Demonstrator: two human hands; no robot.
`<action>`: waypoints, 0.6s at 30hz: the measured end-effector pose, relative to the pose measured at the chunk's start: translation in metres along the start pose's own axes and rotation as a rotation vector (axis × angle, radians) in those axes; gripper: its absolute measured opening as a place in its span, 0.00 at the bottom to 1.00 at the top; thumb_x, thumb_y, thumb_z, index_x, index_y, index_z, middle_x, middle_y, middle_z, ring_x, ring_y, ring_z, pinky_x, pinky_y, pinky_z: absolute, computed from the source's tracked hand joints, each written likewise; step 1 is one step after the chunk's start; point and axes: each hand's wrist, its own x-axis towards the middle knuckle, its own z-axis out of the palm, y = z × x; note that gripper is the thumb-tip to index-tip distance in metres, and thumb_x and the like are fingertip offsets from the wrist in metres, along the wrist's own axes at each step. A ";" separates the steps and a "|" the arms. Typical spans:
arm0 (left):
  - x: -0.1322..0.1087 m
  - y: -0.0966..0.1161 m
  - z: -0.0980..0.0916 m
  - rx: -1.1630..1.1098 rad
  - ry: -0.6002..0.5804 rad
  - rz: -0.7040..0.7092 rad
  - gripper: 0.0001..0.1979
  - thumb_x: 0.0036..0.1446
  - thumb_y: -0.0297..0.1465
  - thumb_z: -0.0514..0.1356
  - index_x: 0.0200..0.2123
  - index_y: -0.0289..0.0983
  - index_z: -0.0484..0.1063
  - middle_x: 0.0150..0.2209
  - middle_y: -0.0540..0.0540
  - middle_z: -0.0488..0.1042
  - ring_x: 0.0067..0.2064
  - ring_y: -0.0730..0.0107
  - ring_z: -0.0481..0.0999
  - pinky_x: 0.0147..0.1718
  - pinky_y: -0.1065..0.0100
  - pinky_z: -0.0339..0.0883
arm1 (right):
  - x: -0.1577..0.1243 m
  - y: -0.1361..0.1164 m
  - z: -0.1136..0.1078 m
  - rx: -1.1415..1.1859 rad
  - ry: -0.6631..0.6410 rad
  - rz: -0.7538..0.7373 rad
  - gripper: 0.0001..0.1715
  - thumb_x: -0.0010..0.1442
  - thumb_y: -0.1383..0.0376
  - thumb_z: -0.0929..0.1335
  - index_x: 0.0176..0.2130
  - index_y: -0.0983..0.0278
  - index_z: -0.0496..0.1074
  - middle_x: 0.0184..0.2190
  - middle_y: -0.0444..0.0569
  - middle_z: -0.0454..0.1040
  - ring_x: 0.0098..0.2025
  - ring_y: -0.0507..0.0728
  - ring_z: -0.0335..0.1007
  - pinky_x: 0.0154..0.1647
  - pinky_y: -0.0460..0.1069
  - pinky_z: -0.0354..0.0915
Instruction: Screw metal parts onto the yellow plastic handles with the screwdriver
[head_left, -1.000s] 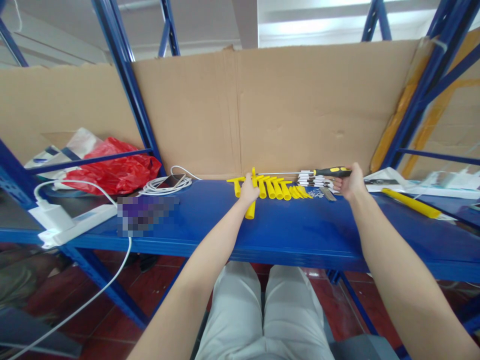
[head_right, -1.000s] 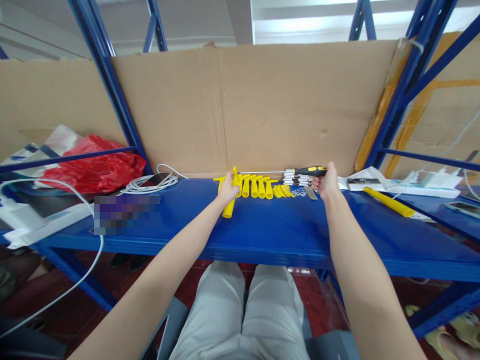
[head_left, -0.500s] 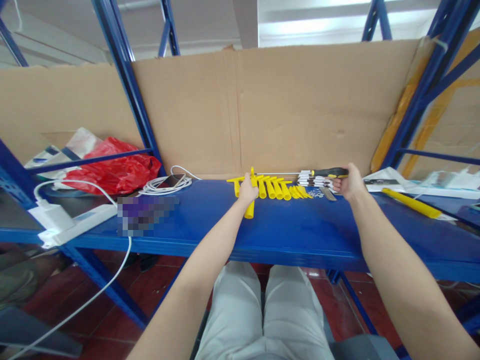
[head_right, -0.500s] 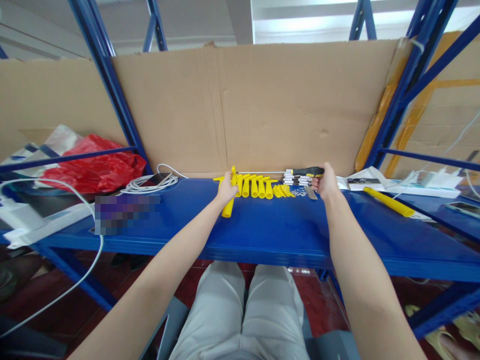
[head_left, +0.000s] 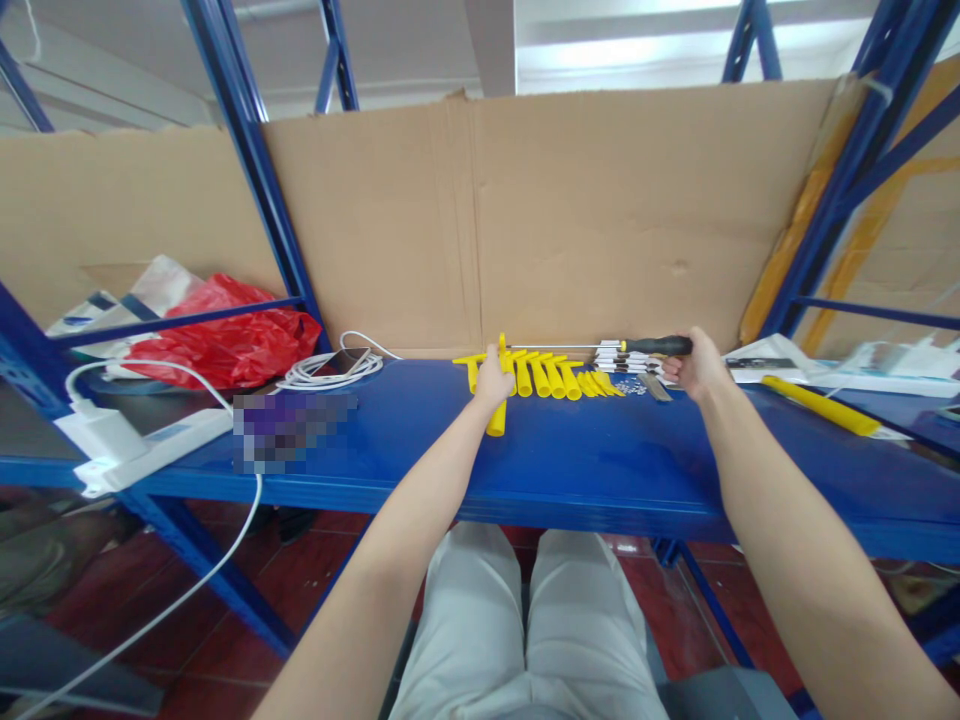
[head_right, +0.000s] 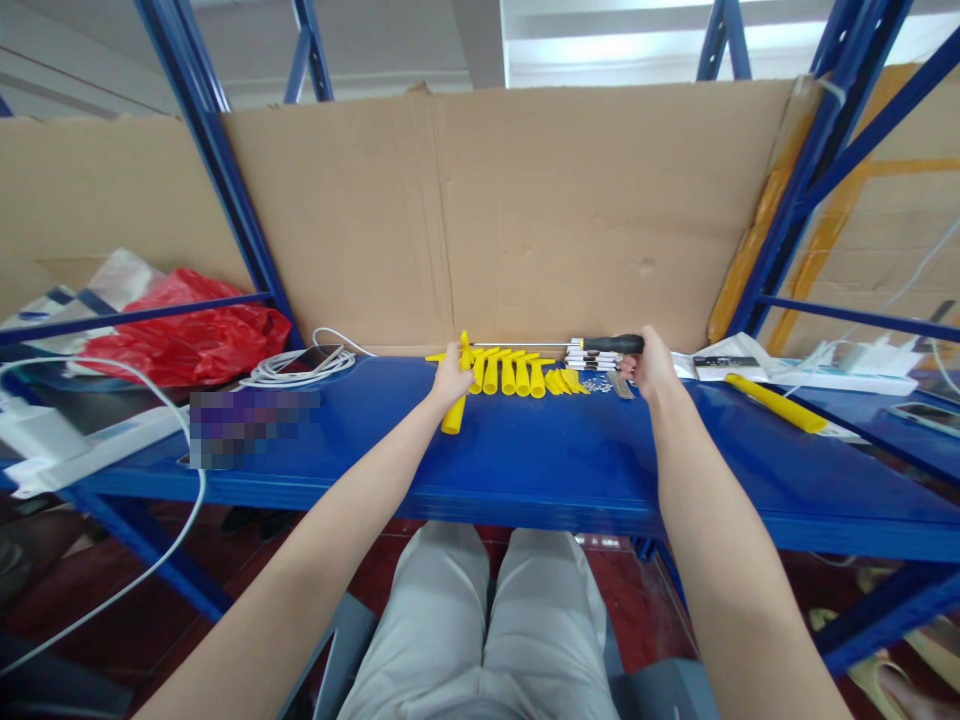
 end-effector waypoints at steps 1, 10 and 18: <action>0.000 0.000 0.000 -0.001 0.000 0.001 0.31 0.52 0.15 0.58 0.59 0.41 0.64 0.56 0.41 0.77 0.50 0.61 0.81 0.47 0.64 0.75 | -0.001 -0.001 0.000 0.005 -0.019 -0.007 0.19 0.60 0.55 0.67 0.25 0.58 0.56 0.13 0.38 0.48 0.14 0.50 0.44 0.09 0.44 0.46; 0.002 -0.003 0.002 -0.001 0.007 -0.013 0.32 0.51 0.15 0.59 0.58 0.41 0.65 0.52 0.43 0.79 0.49 0.61 0.81 0.47 0.64 0.74 | 0.001 -0.002 -0.003 0.003 -0.028 -0.069 0.11 0.55 0.59 0.69 0.28 0.59 0.62 0.19 0.43 0.62 0.17 0.51 0.53 0.13 0.45 0.56; 0.001 -0.001 -0.001 -0.004 0.000 -0.019 0.32 0.50 0.15 0.59 0.58 0.41 0.65 0.52 0.42 0.79 0.50 0.60 0.81 0.48 0.64 0.74 | 0.011 0.007 -0.007 -0.020 0.028 -0.037 0.22 0.59 0.46 0.69 0.31 0.57 0.61 0.14 0.40 0.59 0.12 0.50 0.46 0.08 0.45 0.41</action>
